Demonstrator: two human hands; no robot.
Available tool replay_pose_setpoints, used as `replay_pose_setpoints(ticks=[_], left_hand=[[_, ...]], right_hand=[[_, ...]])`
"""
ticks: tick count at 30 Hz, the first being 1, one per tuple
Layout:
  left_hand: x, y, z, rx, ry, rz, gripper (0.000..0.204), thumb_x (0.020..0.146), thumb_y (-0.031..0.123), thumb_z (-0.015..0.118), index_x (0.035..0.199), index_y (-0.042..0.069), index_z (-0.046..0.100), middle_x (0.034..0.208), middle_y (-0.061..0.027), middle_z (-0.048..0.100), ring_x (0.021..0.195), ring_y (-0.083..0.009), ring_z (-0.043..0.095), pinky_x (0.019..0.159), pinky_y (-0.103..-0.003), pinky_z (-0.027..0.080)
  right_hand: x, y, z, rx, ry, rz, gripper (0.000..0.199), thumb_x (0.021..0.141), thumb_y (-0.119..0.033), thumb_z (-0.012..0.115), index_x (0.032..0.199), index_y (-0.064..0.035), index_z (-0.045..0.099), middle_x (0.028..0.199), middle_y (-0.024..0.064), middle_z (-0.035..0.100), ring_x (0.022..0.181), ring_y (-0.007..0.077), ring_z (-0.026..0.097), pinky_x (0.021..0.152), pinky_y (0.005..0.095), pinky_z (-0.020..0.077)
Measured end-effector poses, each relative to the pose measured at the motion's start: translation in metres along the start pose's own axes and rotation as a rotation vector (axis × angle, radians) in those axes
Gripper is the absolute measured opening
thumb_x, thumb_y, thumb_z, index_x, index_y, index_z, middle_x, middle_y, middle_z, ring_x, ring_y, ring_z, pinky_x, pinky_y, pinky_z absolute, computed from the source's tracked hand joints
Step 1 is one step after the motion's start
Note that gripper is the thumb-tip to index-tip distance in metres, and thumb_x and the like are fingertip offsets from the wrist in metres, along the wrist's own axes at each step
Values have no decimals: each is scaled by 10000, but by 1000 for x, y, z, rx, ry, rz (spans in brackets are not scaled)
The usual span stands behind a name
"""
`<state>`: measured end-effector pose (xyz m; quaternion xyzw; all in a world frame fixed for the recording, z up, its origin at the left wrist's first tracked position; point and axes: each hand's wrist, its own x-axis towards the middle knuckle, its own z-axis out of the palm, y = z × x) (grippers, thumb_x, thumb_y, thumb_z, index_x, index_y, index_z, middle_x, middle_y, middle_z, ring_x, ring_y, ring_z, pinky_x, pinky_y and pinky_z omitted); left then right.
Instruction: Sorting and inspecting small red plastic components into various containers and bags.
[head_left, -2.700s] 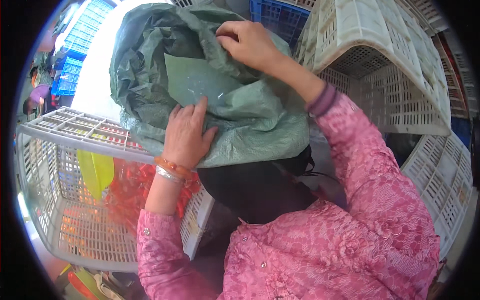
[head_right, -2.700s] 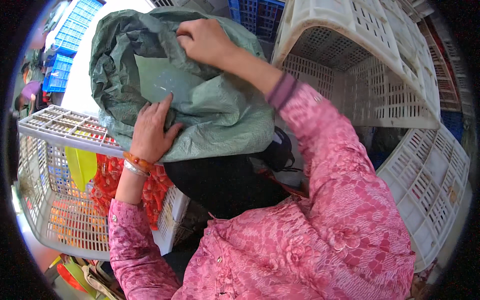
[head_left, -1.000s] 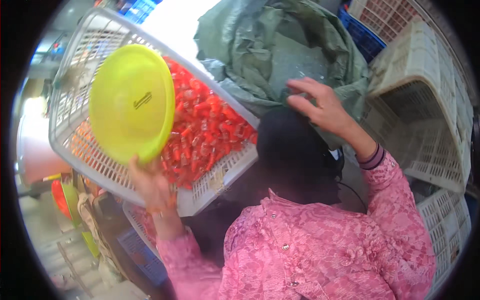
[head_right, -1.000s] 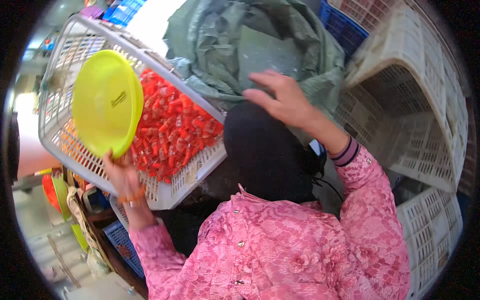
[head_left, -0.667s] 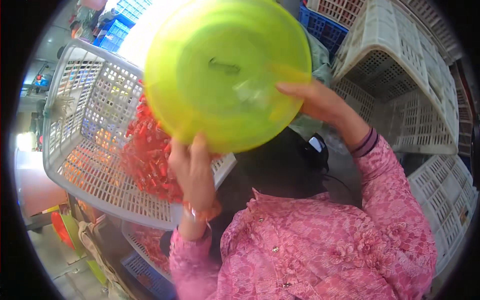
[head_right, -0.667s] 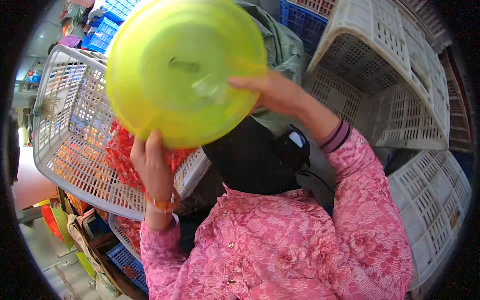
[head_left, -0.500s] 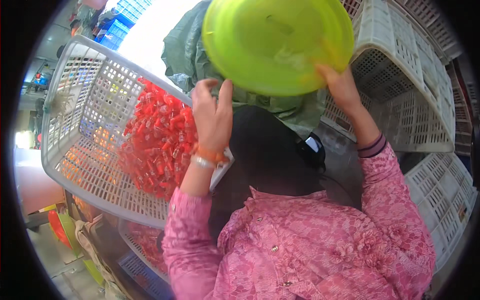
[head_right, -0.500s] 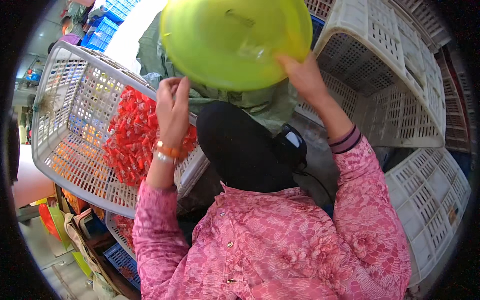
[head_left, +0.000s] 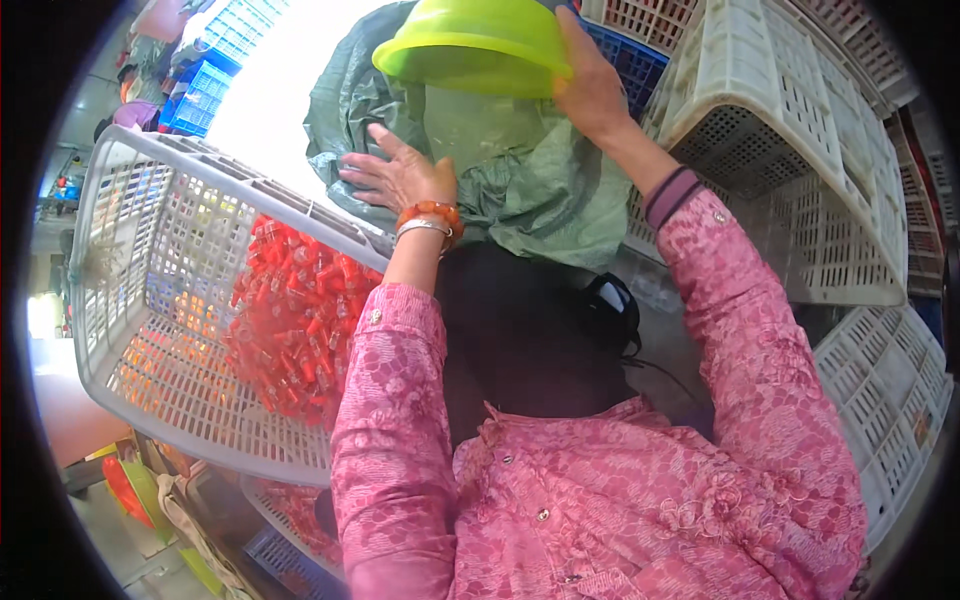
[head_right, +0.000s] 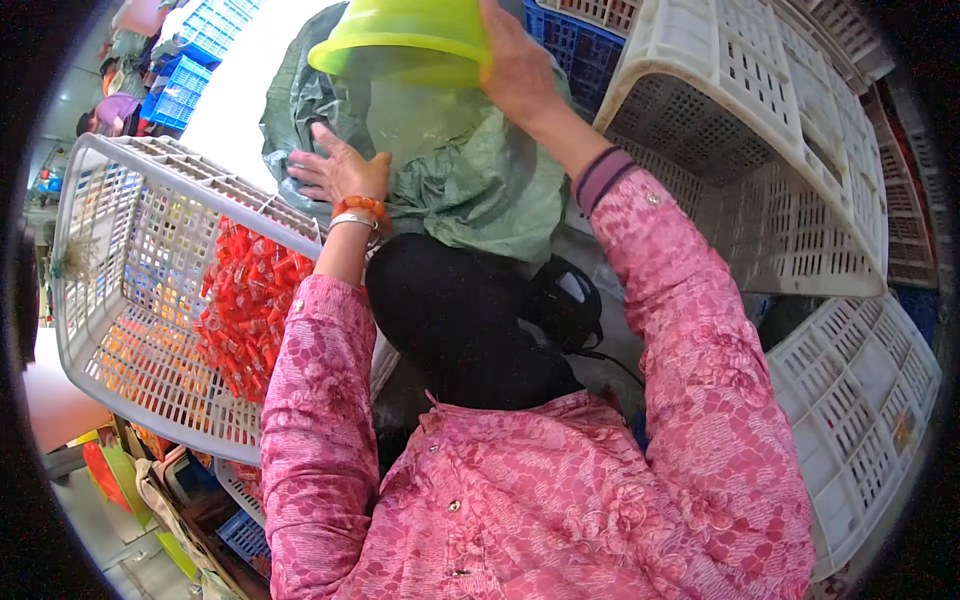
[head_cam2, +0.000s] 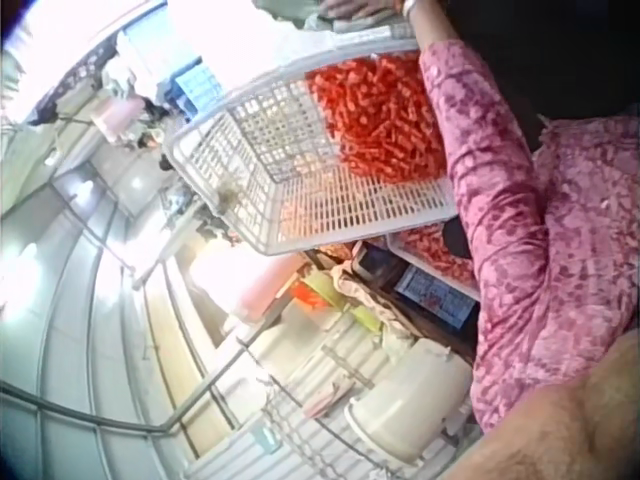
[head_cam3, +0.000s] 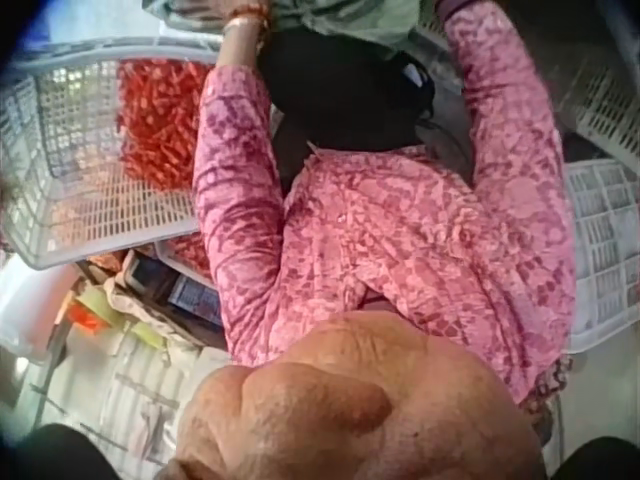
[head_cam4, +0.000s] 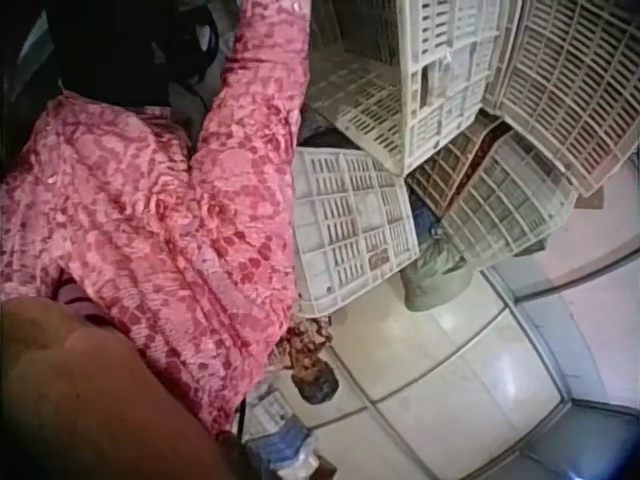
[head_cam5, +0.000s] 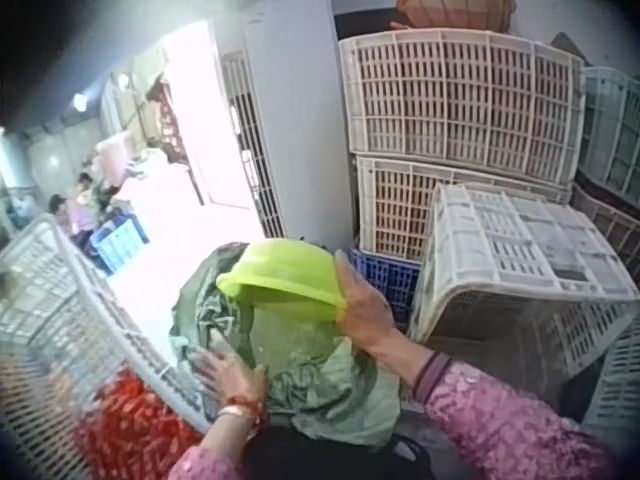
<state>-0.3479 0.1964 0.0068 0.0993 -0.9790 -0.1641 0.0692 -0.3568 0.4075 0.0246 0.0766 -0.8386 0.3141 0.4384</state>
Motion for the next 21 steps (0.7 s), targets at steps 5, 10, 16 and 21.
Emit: replay_pose_setpoints(ticks=[5, 10, 16, 21], left_hand=[[16, 1, -3, -28, 293, -23, 1110, 632, 307, 818, 1417, 63, 72, 1403, -415, 53, 1345, -532, 51, 1054, -618, 149], [28, 1, 1, -231, 440, -167, 1161, 619, 355, 824, 1425, 41, 50, 1404, -412, 52, 1339, -532, 74, 1042, -617, 185], [48, 5, 49, -440, 398, -667, 1038, 623, 370, 826, 1390, 16, 223, 1375, -375, 249, 1285, -452, 306, 1051, -539, 255], [53, -53, 93, -1880, -739, -786, 438, 729, 267, 740, 1071, 21, 619, 1048, -146, 647, 910, -309, 631, 892, -442, 468]], right_hand=[[31, 1, 26, -107, 295, -196, 251, 824, -114, 591, 1053, -11, 604, 819, 179, 651, 827, 398, 620, 749, 412, 510], [32, 45, 68, -337, -247, 140, 738, 801, -25, 486, 1450, -172, 167, 1329, 234, 431, 1034, 438, 549, 839, 440, 483], [47, 81, 84, -385, -208, 88, 818, 776, -46, 490, 1459, -193, 65, 1307, 271, 414, 883, 468, 584, 742, 499, 495], [17, 32, 73, -318, -506, 405, 868, 727, -20, 557, 1454, -98, 89, 1002, 300, 584, 861, 449, 605, 742, 486, 497]])
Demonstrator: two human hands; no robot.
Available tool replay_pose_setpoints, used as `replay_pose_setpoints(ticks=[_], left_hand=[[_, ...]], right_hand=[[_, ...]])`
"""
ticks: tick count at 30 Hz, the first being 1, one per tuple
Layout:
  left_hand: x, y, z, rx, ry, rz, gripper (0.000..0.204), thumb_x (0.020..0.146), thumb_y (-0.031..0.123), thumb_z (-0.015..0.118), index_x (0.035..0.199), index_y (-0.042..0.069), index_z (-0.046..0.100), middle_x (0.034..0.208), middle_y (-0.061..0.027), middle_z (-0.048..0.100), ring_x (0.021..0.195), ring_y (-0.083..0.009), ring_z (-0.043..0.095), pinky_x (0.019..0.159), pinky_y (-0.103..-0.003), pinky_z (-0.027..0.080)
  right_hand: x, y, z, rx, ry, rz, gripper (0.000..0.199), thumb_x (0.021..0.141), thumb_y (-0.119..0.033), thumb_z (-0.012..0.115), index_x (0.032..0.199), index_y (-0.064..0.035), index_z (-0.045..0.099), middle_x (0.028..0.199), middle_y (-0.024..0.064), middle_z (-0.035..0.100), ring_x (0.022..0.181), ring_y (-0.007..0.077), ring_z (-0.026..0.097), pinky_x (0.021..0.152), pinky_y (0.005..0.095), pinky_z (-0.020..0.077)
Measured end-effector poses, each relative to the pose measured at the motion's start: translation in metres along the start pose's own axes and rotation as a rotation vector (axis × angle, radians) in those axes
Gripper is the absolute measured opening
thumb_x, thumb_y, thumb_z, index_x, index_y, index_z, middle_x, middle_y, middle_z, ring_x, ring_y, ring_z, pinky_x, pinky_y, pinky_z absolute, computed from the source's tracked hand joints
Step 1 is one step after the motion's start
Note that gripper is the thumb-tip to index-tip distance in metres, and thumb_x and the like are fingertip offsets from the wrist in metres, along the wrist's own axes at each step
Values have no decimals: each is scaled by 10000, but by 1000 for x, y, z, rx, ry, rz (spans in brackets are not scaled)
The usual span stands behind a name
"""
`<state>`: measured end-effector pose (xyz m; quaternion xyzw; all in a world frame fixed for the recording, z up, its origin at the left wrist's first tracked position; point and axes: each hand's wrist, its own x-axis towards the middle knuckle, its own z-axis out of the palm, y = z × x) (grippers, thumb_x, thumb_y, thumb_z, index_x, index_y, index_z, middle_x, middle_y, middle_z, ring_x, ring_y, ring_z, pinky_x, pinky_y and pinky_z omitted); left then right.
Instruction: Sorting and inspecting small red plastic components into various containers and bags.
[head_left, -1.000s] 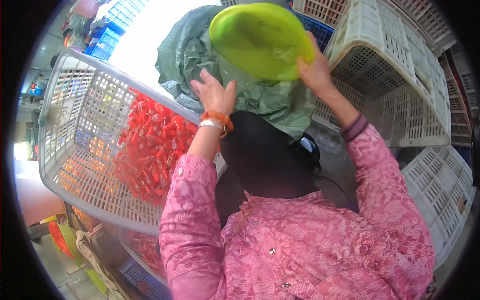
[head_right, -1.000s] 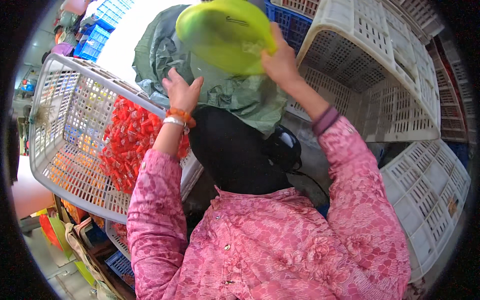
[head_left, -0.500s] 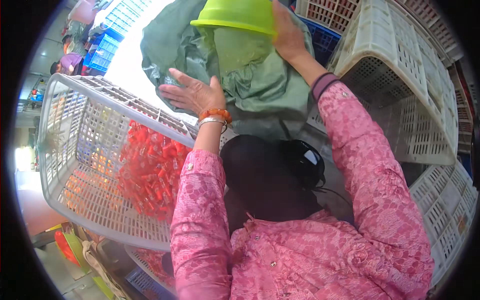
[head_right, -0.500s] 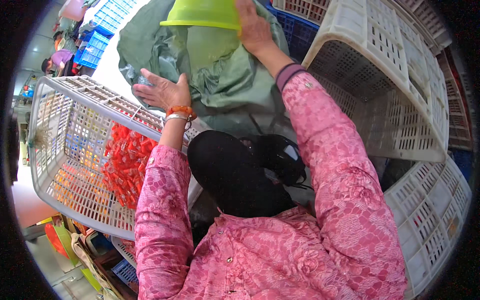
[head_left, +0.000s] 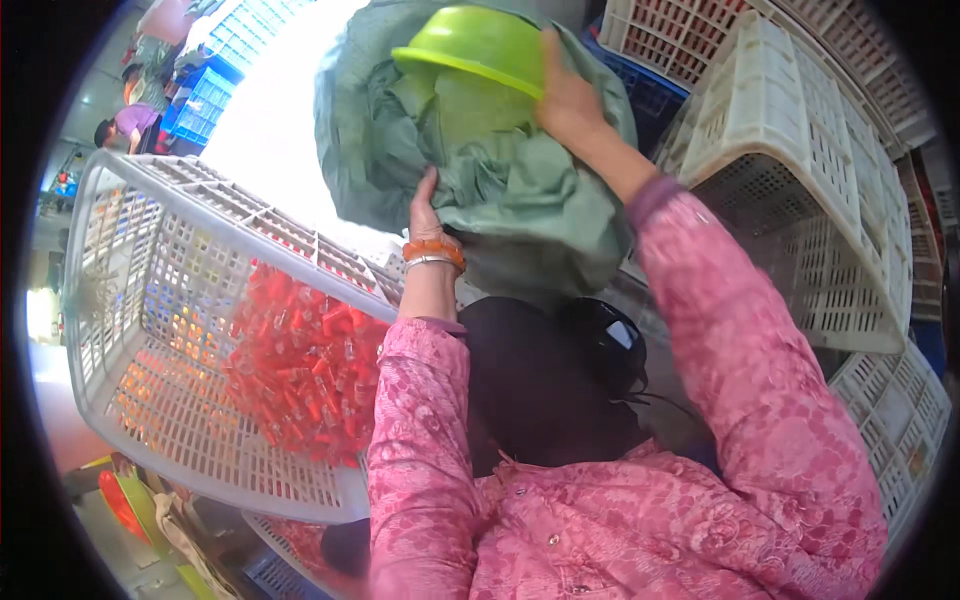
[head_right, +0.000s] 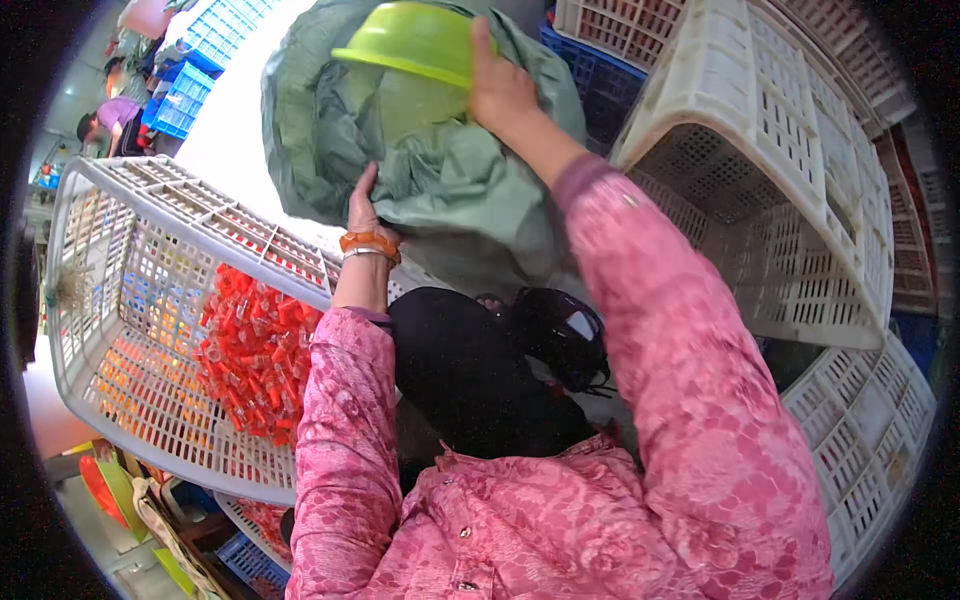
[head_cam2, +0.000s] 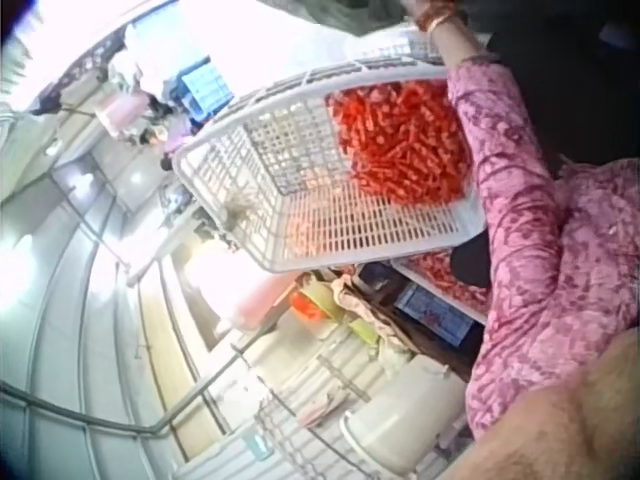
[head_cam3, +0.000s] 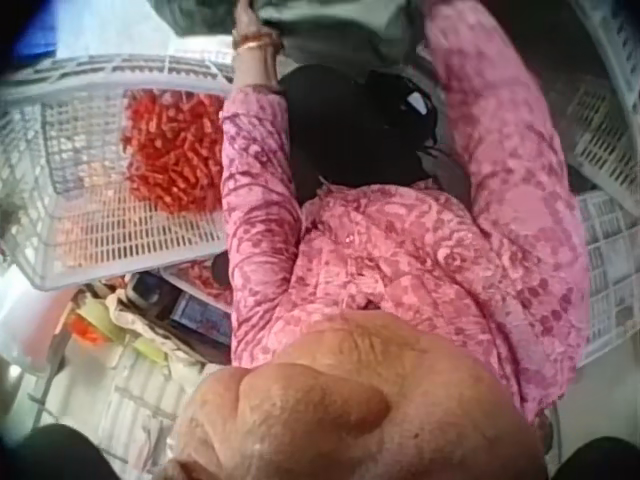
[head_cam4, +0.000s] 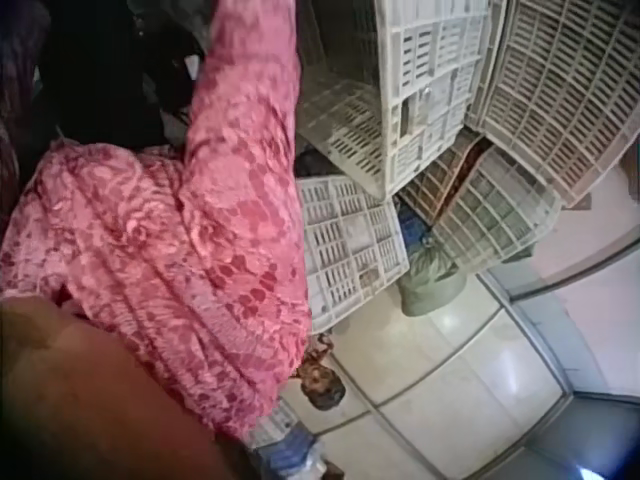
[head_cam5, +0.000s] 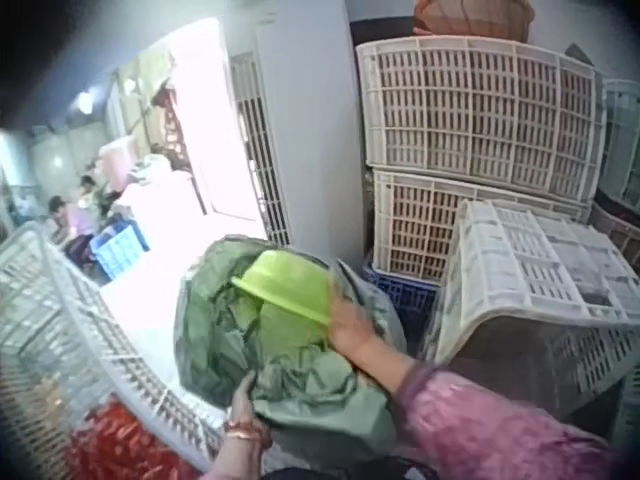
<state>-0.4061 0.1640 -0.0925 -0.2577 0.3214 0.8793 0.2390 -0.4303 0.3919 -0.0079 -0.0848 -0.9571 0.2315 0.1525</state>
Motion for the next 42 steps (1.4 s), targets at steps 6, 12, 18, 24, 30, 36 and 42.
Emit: replay_pose_setpoints(ticks=[6, 12, 18, 24, 30, 36, 42], left_hand=[[10, -11, -22, 230, 300, 166, 326, 792, 237, 655, 1031, 16, 639, 1019, -121, 654, 859, -293, 639, 790, -372, 514], [12, -11, -6, 72, 424, 418, 358, 785, 221, 656, 974, -83, 636, 1008, -168, 643, 861, -262, 625, 758, -347, 484], [1, -13, -30, 58, 495, 361, 322, 817, 210, 575, 965, -70, 634, 991, -166, 644, 862, -261, 632, 750, -357, 494], [-6, -6, 11, 113, 454, 313, 312, 855, 196, 476, 954, -55, 633, 971, -163, 646, 864, -259, 641, 741, -370, 506], [-33, -7, -9, 222, 569, 232, 300, 824, 274, 520, 908, 11, 637, 954, -150, 650, 778, -321, 644, 686, -422, 519], [-39, 1, 33, 407, 557, 106, 330, 839, 306, 512, 927, 13, 636, 956, -142, 656, 779, -308, 640, 691, -419, 517], [-59, 2, 12, 252, 495, 171, 323, 850, 279, 502, 948, -5, 621, 939, -148, 651, 799, -304, 634, 716, -404, 512]], right_hand=[[-27, 1, -20, -83, 106, -244, 884, 746, -46, 542, 1450, -107, 11, 901, 325, 591, 817, 451, 611, 716, 527, 488], [23, -7, 3, -79, 11, -93, 840, 798, -131, 507, 1428, 1, -33, 907, 331, 596, 847, 477, 587, 753, 494, 470], [-55, -3, -38, -56, -272, -163, 847, 809, -147, 526, 1411, 38, -41, 906, 348, 588, 858, 480, 590, 763, 494, 471], [0, -6, -1, -36, -120, -7, 907, 749, -93, 565, 1398, 64, -49, 890, 346, 592, 833, 474, 598, 744, 485, 484], [-73, -8, -73, 41, -418, -69, 869, 742, -106, 560, 1393, 44, 3, 893, 337, 594, 838, 473, 597, 753, 477, 490], [-29, 26, -16, 88, -434, 94, 806, 757, -151, 580, 1381, 26, 101, 933, 318, 579, 934, 453, 582, 833, 444, 471], [-42, 41, -8, 427, -392, 53, 764, 737, -267, 624, 1300, 29, 200, 1162, 298, 515, 1079, 402, 537, 940, 396, 421]])
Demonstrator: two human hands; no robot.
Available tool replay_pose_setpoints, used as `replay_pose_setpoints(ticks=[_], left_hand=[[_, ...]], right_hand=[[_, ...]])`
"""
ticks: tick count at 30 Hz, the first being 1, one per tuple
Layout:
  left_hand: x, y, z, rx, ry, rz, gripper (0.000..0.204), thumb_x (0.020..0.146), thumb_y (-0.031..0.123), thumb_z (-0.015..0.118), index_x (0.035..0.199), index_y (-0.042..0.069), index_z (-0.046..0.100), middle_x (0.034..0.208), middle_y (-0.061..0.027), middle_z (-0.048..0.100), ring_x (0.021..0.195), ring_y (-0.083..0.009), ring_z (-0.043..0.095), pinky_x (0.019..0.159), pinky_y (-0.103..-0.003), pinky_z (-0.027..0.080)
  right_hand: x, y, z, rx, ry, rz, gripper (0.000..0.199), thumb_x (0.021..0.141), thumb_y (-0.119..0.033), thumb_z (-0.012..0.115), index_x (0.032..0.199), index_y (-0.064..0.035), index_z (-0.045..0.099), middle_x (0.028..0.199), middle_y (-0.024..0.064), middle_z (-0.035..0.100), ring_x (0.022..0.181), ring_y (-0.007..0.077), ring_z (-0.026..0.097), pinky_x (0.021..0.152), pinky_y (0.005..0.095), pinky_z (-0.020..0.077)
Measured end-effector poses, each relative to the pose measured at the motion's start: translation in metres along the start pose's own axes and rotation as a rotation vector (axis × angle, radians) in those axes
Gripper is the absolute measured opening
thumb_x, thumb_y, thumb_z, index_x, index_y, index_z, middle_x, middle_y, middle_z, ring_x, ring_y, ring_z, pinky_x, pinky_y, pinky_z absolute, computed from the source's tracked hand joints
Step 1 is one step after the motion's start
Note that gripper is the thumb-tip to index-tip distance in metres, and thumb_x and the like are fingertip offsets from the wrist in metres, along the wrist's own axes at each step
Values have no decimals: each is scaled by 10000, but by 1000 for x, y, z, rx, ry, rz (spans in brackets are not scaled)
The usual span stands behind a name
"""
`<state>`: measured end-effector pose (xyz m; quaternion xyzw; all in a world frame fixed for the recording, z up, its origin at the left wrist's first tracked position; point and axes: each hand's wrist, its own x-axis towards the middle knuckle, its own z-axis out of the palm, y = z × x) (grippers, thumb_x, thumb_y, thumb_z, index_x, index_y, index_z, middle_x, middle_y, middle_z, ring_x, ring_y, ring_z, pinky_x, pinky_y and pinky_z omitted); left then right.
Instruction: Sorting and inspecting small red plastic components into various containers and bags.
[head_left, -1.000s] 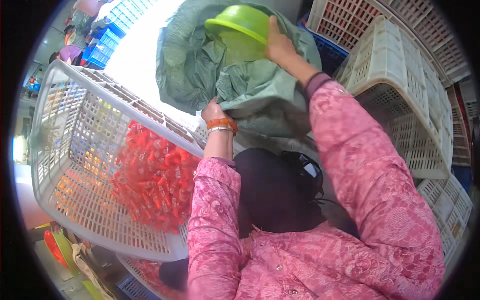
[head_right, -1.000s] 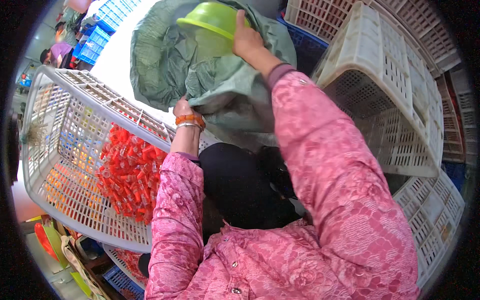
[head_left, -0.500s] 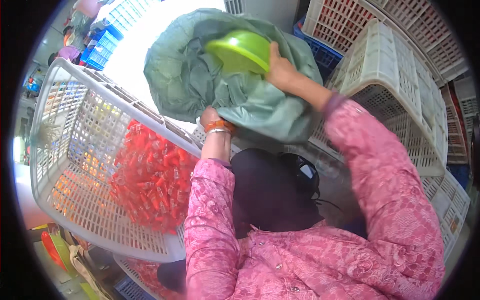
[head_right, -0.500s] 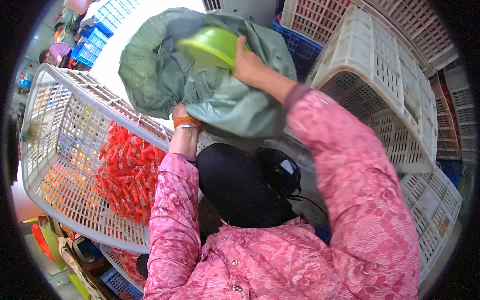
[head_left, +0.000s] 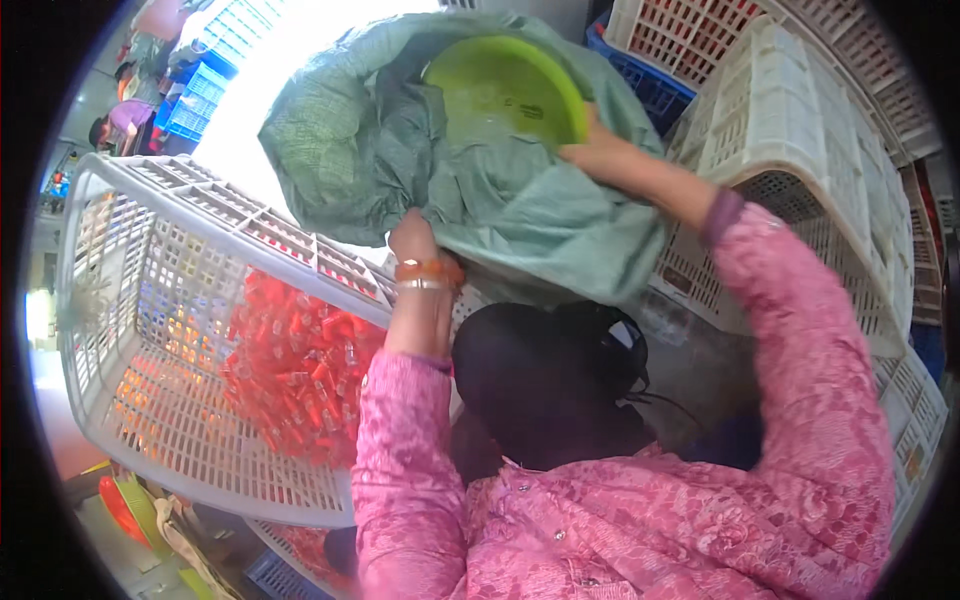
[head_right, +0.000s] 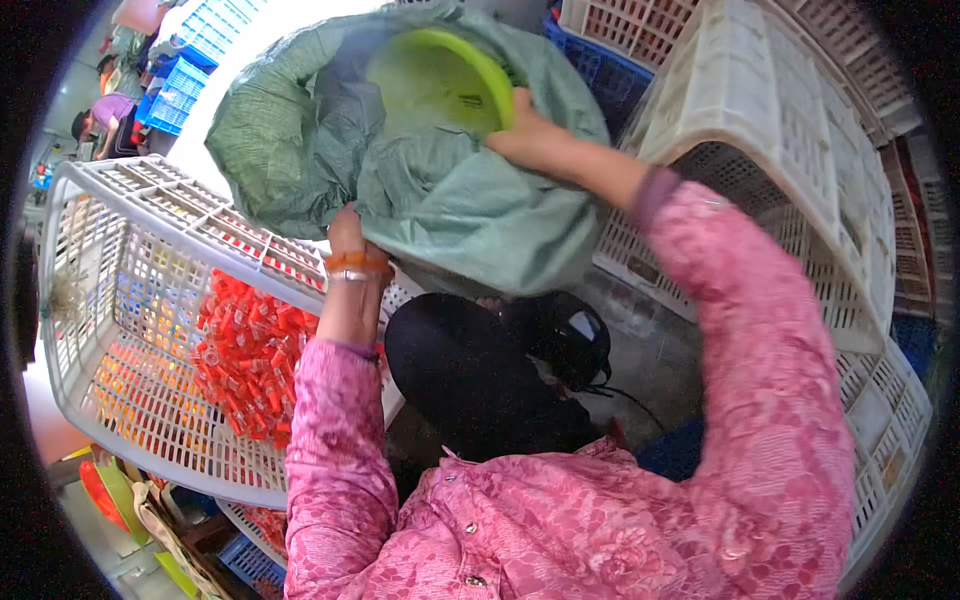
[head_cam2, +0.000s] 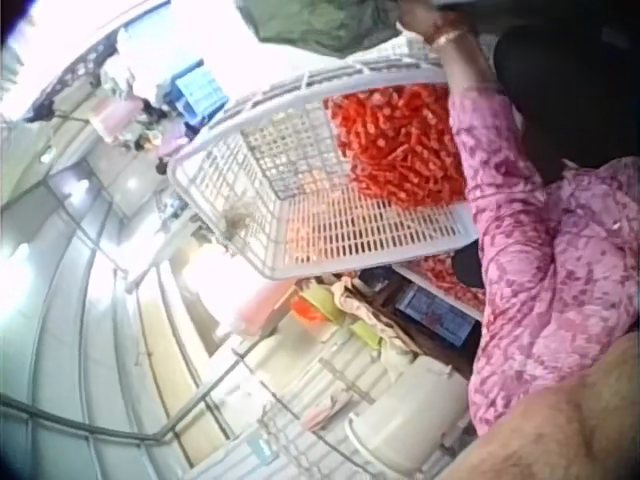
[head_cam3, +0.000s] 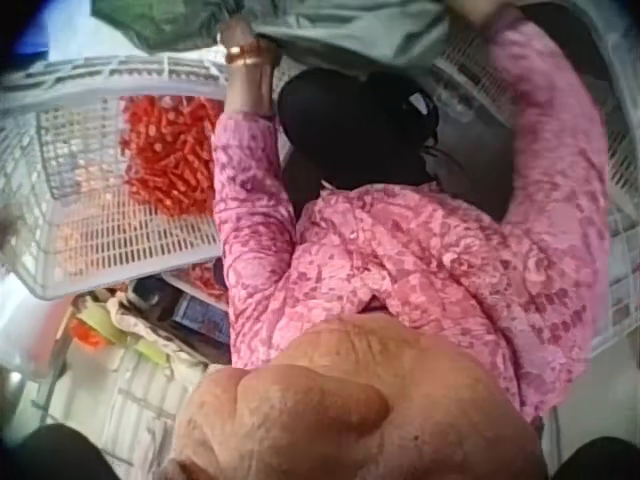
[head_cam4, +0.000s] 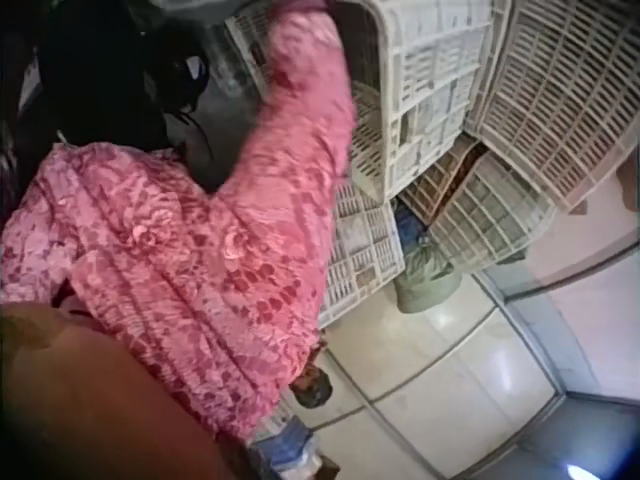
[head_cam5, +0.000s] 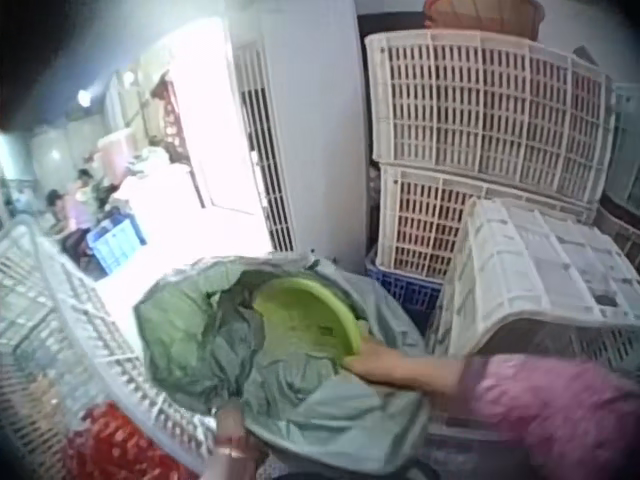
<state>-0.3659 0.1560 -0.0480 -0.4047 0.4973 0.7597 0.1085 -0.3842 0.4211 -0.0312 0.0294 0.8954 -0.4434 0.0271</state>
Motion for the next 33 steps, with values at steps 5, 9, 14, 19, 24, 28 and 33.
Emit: replay_pose_setpoints(ticks=[5, 9, 14, 19, 24, 28, 33], left_hand=[[12, -14, 5, -236, -341, 69, 277, 843, 171, 487, 991, -42, 584, 945, -152, 624, 844, -294, 619, 750, -413, 499], [-7, 30, 24, 54, -327, 273, 319, 843, 185, 526, 1047, -55, 569, 1037, -138, 611, 886, -260, 614, 769, -400, 503], [-35, 34, 3, 57, -231, 417, 456, 855, 259, 579, 1146, -88, 520, 1128, -142, 585, 976, -215, 587, 816, -374, 485], [-91, 21, -25, 38, -257, 580, 546, 894, 278, 574, 1308, -27, 392, 1236, -155, 520, 1062, -234, 558, 871, -364, 462], [-169, 15, -35, 216, -95, 1056, 774, 815, 141, 677, 1390, -74, 205, 1416, -208, 276, 1324, -319, 270, 1070, -406, 256], [-210, 20, -32, 658, 0, 1630, 796, 786, 228, 714, 1402, 7, 260, 1435, -247, 239, 1333, -375, 257, 1082, -449, 226], [-183, 13, -37, 1290, -141, 1631, 820, 725, 378, 730, 1371, 35, 360, 1393, -335, 249, 1289, -551, 193, 1051, -566, 236]], right_hand=[[-6, -17, -3, 96, -144, 220, 735, 743, -285, 633, 1311, 22, 283, 1221, 229, 510, 1117, 366, 517, 961, 369, 406], [28, 3, 16, 464, -318, 100, 410, 854, -247, 563, 1183, -2, 543, 1107, 156, 600, 967, 214, 594, 818, 333, 478], [14, -53, 22, 1217, -435, 380, 389, 804, -122, 562, 1160, 24, 503, 1062, 158, 599, 843, 243, 635, 776, 348, 523], [3, -48, 1, 1160, -239, 454, 375, 777, -47, 532, 1132, 57, 472, 1006, 176, 576, 870, 287, 630, 796, 404, 535], [-28, -70, -33, 1046, -169, 395, 340, 835, -87, 497, 1138, 64, 481, 1010, 186, 607, 850, 255, 647, 765, 365, 558], [-50, -80, -52, 1090, -79, 332, 360, 826, -88, 514, 1150, 58, 458, 1024, 179, 596, 847, 256, 647, 768, 368, 560], [-76, -90, -76, 1113, -74, 316, 347, 824, -102, 535, 1128, 45, 455, 1023, 182, 591, 791, 256, 642, 705, 347, 572]])
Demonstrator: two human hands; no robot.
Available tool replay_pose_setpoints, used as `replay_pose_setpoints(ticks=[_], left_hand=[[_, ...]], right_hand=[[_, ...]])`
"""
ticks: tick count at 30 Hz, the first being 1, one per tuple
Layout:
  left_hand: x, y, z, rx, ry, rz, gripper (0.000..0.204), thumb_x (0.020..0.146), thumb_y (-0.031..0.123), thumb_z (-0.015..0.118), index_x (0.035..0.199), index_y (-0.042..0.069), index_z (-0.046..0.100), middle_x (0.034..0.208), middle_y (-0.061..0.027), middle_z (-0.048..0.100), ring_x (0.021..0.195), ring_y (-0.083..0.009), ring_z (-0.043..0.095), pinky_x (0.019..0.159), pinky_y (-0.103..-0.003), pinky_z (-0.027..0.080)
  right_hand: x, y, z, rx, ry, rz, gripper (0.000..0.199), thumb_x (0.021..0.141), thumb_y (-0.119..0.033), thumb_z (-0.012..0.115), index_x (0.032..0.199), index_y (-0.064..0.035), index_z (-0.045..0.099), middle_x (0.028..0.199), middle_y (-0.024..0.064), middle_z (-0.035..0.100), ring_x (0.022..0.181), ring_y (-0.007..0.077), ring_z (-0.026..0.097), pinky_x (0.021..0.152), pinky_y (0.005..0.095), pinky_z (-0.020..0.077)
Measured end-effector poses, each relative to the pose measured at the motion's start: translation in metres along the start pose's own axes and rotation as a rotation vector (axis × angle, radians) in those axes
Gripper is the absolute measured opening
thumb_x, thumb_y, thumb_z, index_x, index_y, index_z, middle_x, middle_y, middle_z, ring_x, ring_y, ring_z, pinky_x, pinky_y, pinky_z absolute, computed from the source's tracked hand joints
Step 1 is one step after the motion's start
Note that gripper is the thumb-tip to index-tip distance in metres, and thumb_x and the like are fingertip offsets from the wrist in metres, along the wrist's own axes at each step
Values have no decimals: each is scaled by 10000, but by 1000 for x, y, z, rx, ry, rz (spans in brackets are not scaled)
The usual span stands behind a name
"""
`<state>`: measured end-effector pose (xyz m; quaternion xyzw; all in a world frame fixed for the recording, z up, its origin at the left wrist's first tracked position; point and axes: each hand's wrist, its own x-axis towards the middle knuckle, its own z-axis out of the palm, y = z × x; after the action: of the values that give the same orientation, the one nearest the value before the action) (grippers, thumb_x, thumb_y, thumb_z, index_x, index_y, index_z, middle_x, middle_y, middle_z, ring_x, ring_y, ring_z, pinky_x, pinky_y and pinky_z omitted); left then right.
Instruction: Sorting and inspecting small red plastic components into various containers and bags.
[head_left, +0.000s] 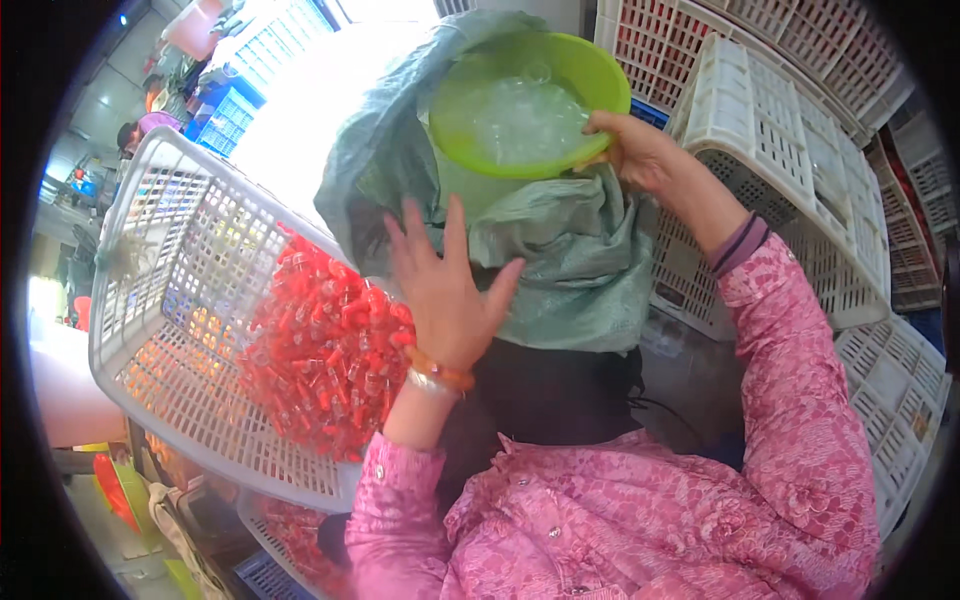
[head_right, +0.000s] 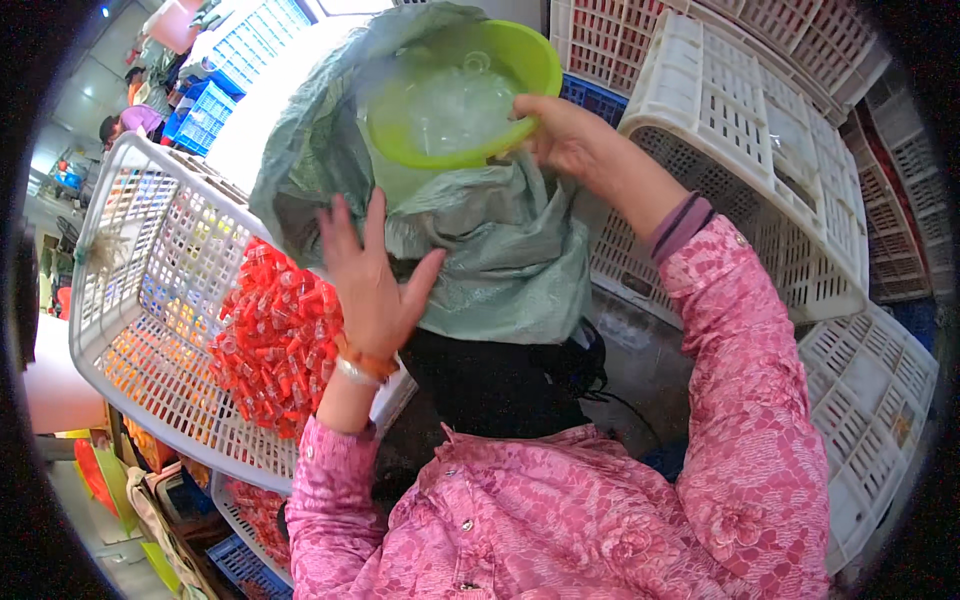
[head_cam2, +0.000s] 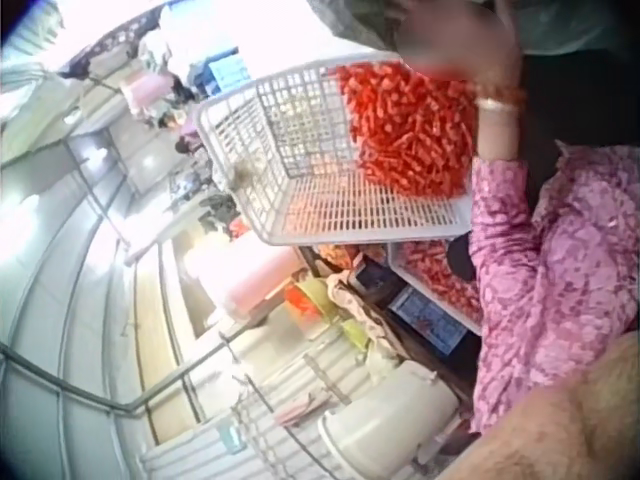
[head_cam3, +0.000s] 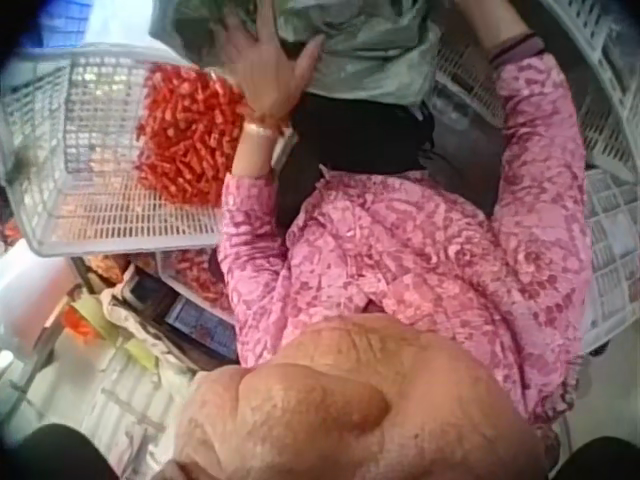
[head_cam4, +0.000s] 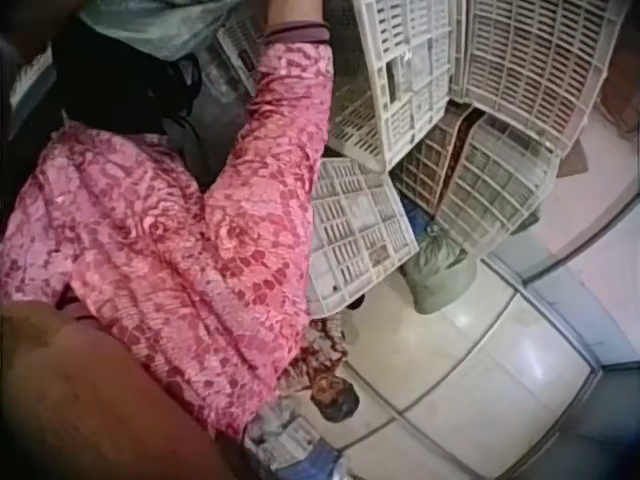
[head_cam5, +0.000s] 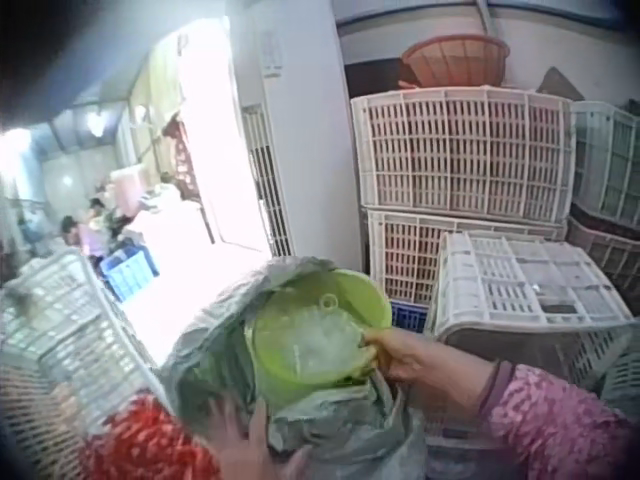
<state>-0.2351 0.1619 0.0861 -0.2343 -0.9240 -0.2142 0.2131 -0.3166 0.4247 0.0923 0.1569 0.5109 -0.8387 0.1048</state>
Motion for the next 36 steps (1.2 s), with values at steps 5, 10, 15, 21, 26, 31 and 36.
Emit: replay_pose_setpoints(ticks=[5, 10, 15, 21, 26, 31, 36], left_hand=[[-10, -34, 25, -36, -111, -133, 812, 727, 423, 716, 1346, 19, 379, 1356, -348, 309, 1268, -547, 255, 1038, -551, 266], [-62, -38, 9, -147, 122, -79, 678, 753, 334, 721, 1294, 27, 451, 1317, -324, 397, 1239, -475, 368, 1029, -469, 330], [-121, -62, -6, -248, 275, -155, 483, 772, 257, 698, 1163, 13, 556, 1266, -255, 489, 1189, -406, 458, 997, -436, 378], [-217, -146, -4, -3, 140, -484, 393, 757, 199, 679, 1065, -22, 574, 1223, -291, 483, 1154, -436, 462, 996, -460, 378], [-216, -191, -12, 104, 91, -640, 458, 754, 212, 672, 1119, -29, 537, 1261, -308, 431, 1208, -469, 387, 1020, -466, 349], [-180, -267, -14, 418, 77, -678, 636, 755, 297, 682, 1233, -52, 449, 1336, -296, 349, 1238, -479, 335, 1021, -516, 327], [-146, -332, -15, 551, 154, -586, 663, 773, 391, 637, 1287, 15, 454, 1310, -270, 400, 1234, -441, 355, 1043, -507, 310]], right_hand=[[-45, -23, 27, -76, 160, 8, 337, 838, -154, 561, 1108, 25, 467, 1017, 244, 592, 654, 243, 626, 564, 286, 562], [-70, -37, -5, -207, -107, -14, 463, 833, -171, 588, 1196, 41, 393, 1011, 237, 600, 767, 307, 656, 572, 266, 578], [-114, -34, 52, -240, -196, -43, 397, 879, -200, 537, 1189, 29, 442, 974, 201, 627, 717, 264, 659, 456, 222, 538], [-122, 37, 156, -171, -580, 270, 341, 863, -175, 530, 1151, 5, 500, 967, 126, 646, 671, 204, 647, 419, 224, 505], [-83, 110, 237, -127, -654, 407, 319, 863, -156, 520, 1146, -12, 485, 1004, 106, 622, 767, 189, 638, 582, 287, 519], [-1, 171, 290, -247, -542, 233, 332, 868, -125, 485, 1168, 14, 461, 1061, 134, 591, 859, 225, 632, 654, 326, 539], [31, 198, 311, -448, -352, -11, 320, 861, -86, 454, 1149, 54, 475, 1052, 170, 592, 916, 273, 633, 687, 369, 564]])
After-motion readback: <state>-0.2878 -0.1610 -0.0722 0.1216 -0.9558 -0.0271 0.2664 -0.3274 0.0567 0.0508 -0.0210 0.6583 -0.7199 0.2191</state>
